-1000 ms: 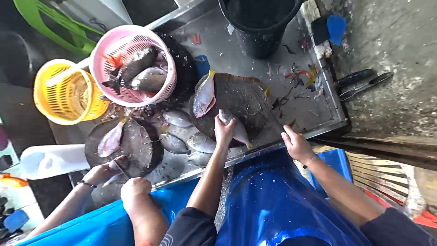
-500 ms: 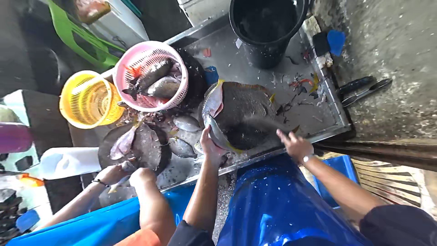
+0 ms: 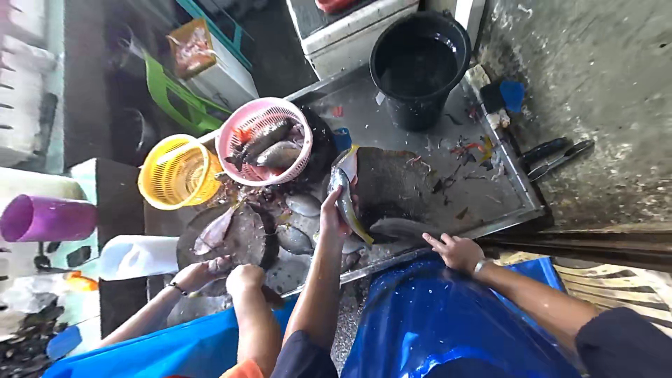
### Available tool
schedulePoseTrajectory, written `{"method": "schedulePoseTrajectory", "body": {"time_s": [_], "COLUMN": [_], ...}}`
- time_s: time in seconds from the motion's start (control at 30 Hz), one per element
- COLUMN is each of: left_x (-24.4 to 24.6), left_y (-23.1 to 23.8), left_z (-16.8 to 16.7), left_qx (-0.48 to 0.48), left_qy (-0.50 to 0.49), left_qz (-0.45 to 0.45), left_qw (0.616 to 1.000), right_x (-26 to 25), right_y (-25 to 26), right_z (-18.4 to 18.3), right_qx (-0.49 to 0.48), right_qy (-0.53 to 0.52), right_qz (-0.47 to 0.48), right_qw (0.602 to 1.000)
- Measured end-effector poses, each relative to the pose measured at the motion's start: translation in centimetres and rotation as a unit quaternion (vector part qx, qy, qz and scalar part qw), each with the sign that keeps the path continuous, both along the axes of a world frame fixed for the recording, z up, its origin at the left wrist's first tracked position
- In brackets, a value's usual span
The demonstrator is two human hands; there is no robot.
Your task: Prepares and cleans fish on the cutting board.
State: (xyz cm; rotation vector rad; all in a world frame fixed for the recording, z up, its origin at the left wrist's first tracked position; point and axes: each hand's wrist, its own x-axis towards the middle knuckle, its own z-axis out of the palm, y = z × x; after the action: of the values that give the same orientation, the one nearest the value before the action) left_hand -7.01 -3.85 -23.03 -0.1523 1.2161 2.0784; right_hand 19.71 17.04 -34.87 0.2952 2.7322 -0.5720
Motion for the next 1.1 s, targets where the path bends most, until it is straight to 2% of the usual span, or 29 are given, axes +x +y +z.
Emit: {"method": "schedulePoseTrajectory", "body": {"time_s": [0.03, 0.1, 0.17, 0.23, 0.3, 0.33, 0.4, 0.47, 0.5, 0.53, 0.63, 0.7, 0.77, 0.8, 0.83, 0.87, 0.93, 0.97, 1.0, 1.03, 1.07, 1.1], "left_x": [-0.1, -0.1, 0.2, 0.2, 0.2, 0.1, 0.3, 0.6, 0.6, 0.5, 0.4, 0.4, 0.5, 0.5, 0.3, 0.1, 0.6, 1.1, 1.8, 2.6, 3.2, 3.6], "left_y": [0.2, 0.4, 0.5, 0.7, 1.0, 1.1, 1.4, 1.7, 1.8, 1.9, 2.2, 2.5, 3.0, 3.3, 3.8, 4.4, 5.5, 6.1, 6.3, 6.1, 5.7, 5.2], "left_z": [0.0, 0.1, 0.6, 1.4, 1.9, 2.0, 2.2, 2.3, 2.4, 2.6, 2.9, 3.0, 2.7, 2.6, 2.5, 2.4, 1.1, -0.5, -2.6, -4.8, -6.8, -8.2], "left_qx": [-0.006, -0.013, -0.023, -0.029, -0.035, -0.046, -0.073, -0.081, -0.081, -0.080, -0.089, -0.108, -0.138, -0.164, -0.207, -0.275, -0.427, -0.476, -0.504, -0.519, -0.523, -0.522], "left_qy": [-0.006, -0.010, -0.014, -0.009, 0.011, 0.020, 0.036, 0.048, 0.055, 0.061, 0.091, 0.113, 0.153, 0.196, 0.263, 0.350, 0.489, 0.529, 0.554, 0.569, 0.579, 0.586], "left_qz": [-0.002, -0.011, -0.010, -0.011, -0.020, -0.024, -0.028, -0.038, -0.044, -0.052, -0.079, -0.097, -0.115, -0.133, -0.162, -0.205, -0.294, -0.329, -0.359, -0.378, -0.381, -0.372], "left_qw": [1.000, 1.000, 1.000, 0.999, 0.999, 0.998, 0.996, 0.995, 0.994, 0.994, 0.989, 0.983, 0.972, 0.958, 0.928, 0.872, 0.701, 0.621, 0.556, 0.514, 0.495, 0.495], "right_x": [-0.6, -3.5, -4.8, -3.1, -2.2, -3.0, -6.1, -8.1, -7.7, -6.1, 1.3, 2.1, -0.7, -2.1, -3.3, -4.0, -3.9, -3.9, -4.1, -4.4, -4.9, -5.5], "right_y": [0.4, 1.8, 1.9, 0.3, -0.7, -0.4, 1.5, 3.4, 3.5, 3.0, 0.4, 1.4, 4.3, 5.8, 7.5, 8.7, 9.2, 8.8, 8.3, 7.6, 7.0, 6.5], "right_z": [0.5, 1.7, 0.8, -0.8, -0.7, 0.1, 1.1, 0.4, 0.6, 0.8, -1.2, -0.4, 2.3, 3.2, 3.9, 4.4, 5.4, 6.2, 7.0, 7.4, 7.5, 7.3], "right_qx": [0.000, -0.001, 0.019, 0.014, 0.002, -0.001, -0.011, -0.001, 0.003, 0.000, 0.013, 0.028, 0.012, -0.015, -0.057, -0.115, -0.219, -0.270, -0.322, -0.360, -0.377, -0.375], "right_qy": [-0.008, -0.014, 0.009, 0.041, 0.010, -0.015, -0.031, 0.026, 0.046, 0.047, 0.053, 0.020, -0.028, -0.011, 0.029, 0.076, 0.151, 0.167, 0.166, 0.154, 0.141, 0.125], "right_qz": [-0.001, -0.099, -0.161, -0.101, -0.011, -0.008, -0.108, -0.213, -0.222, -0.196, -0.030, -0.001, -0.110, -0.183, -0.252, -0.304, -0.362, -0.380, -0.396, -0.407, -0.406, -0.391], "right_qw": [1.000, 0.995, 0.987, 0.994, 1.000, 1.000, 0.994, 0.977, 0.974, 0.979, 0.998, 0.999, 0.993, 0.983, 0.966, 0.943, 0.894, 0.869, 0.844, 0.825, 0.821, 0.831]}}
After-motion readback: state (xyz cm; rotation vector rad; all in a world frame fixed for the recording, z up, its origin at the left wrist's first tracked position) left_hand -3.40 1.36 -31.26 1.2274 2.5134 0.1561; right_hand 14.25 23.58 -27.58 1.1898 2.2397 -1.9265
